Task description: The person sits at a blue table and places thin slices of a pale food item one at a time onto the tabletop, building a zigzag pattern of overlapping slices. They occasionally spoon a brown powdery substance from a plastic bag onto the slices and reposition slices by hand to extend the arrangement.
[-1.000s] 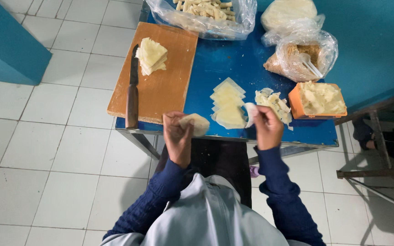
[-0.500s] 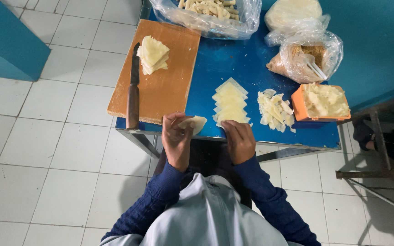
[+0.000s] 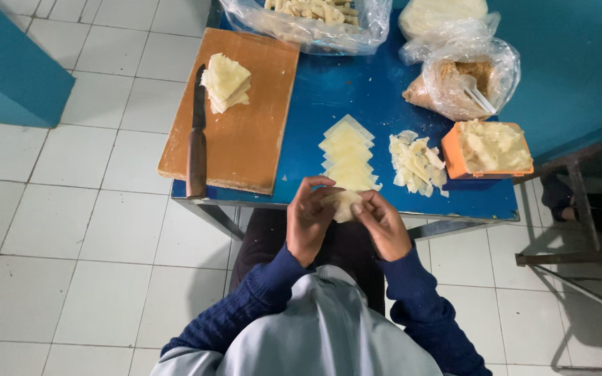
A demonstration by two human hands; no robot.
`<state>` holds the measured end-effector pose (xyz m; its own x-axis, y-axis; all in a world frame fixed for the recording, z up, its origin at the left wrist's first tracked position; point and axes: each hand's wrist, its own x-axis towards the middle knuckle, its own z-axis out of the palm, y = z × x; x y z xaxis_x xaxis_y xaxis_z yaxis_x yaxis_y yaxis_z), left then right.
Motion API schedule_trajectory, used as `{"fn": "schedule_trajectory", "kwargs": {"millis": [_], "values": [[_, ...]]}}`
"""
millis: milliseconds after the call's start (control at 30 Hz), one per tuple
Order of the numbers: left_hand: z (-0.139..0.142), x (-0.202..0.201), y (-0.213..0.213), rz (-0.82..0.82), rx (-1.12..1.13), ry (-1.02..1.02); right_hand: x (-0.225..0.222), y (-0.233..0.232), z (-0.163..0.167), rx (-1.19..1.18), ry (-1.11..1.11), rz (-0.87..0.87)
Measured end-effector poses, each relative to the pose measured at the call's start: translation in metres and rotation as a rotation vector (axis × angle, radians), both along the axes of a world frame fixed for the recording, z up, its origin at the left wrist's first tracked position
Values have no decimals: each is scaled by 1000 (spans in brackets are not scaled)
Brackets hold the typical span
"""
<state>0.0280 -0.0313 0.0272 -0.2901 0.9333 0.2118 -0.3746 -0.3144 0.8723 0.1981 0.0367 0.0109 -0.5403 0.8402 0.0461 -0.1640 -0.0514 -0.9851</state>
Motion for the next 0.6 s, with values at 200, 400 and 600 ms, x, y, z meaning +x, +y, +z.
{"fn": "schedule_trajectory", "kwargs": {"millis": [200,400,600], "values": [[0,4,14,357,-50,760,-12,6,5,653,-772,-471],[-6,4,24,439,-61,941,-27,2,17,920,-684,-515],[-10,4,23,432,-68,997,-28,2,22,865,-757,-495]]}}
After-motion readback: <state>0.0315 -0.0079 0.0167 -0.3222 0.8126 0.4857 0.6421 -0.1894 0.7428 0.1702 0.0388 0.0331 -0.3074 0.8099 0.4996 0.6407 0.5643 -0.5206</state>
